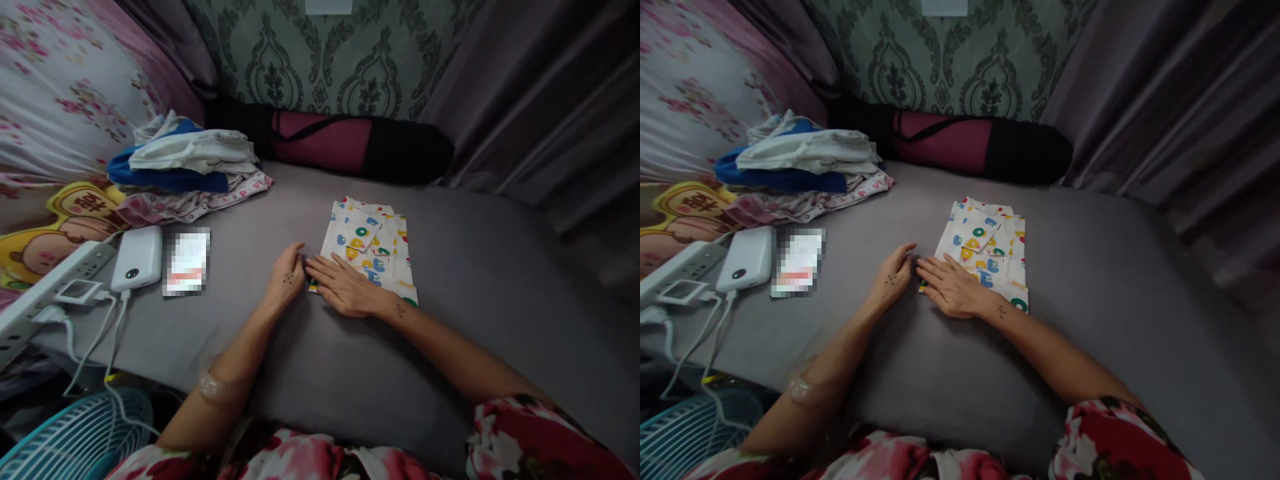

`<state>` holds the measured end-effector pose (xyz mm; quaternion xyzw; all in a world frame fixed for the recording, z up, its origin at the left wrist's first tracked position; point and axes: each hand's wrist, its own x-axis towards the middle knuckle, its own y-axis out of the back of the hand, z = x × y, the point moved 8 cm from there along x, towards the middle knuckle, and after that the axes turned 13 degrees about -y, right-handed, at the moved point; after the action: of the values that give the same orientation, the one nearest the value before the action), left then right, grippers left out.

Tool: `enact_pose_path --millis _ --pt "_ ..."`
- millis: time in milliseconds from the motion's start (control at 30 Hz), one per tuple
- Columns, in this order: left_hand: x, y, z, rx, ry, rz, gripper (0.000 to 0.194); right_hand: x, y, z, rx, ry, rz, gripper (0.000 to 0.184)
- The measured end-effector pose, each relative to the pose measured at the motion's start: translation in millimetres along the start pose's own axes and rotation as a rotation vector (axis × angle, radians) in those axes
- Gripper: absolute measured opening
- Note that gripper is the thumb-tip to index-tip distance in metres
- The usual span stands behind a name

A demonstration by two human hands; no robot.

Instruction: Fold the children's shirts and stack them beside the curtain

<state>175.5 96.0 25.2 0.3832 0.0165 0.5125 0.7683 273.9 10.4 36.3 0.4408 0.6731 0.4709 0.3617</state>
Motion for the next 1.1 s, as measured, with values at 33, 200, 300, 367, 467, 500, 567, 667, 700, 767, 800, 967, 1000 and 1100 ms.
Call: enact_pose_path --millis 33,200,300,367,467,500,567,667,700,767,800,967,1000,1100 --pt "0 -0.3 -2 0.003 -0.003 0.004 0.038 4 -4 -2 -0.001 0.015 0.000 0.056" --pt "0 -0.7 -6 0.018 -0.019 0.007 0.038 12 -19 -1 0.036 0.022 -0.018 0.056" --pt "0 -2.0 0 0.018 -0.045 -0.032 0.039 4 -9 4 0.110 -0.014 -0.003 0.055" --pt "-1 -3.0 9 0.022 -0.088 -0.058 0.039 -9 3 12 0.136 -0.077 0.046 0.055" --pt "-4 -7.8 29 0.018 -0.225 -0.102 0.034 -41 18 30 0.108 -0.211 0.109 0.057" --pt "-6 -11.3 37 0.006 -0.286 -0.127 0.033 -53 20 37 0.093 -0.256 0.115 0.057" --pt "-12 -21.2 52 -0.017 -0.416 -0.201 0.032 -75 20 53 0.071 -0.339 0.115 0.058" --pt "-24 -38.2 63 0.019 -0.569 -0.336 0.037 -97 12 73 0.043 -0.432 0.120 0.058" --pt "-27 -43.1 63 0.046 -0.600 -0.375 0.040 -101 8 77 0.029 -0.448 0.123 0.058" --pt "-32 -50.2 61 0.092 -0.635 -0.437 0.048 -103 1 82 0.002 -0.462 0.127 0.058" --pt "-34 -52.2 60 0.104 -0.642 -0.458 0.051 -103 -2 83 -0.005 -0.464 0.130 0.058" --pt "-30 -48.6 65 0.121 -0.646 -0.453 0.038 -103 -3 83 0.027 -0.449 0.155 0.059" --pt "-29 -47.7 68 0.136 -0.654 -0.454 0.031 -104 -1 82 0.040 -0.445 0.162 0.060" --pt "-30 -49.0 77 0.192 -0.699 -0.483 0.021 -107 4 75 0.069 -0.424 0.180 0.064"
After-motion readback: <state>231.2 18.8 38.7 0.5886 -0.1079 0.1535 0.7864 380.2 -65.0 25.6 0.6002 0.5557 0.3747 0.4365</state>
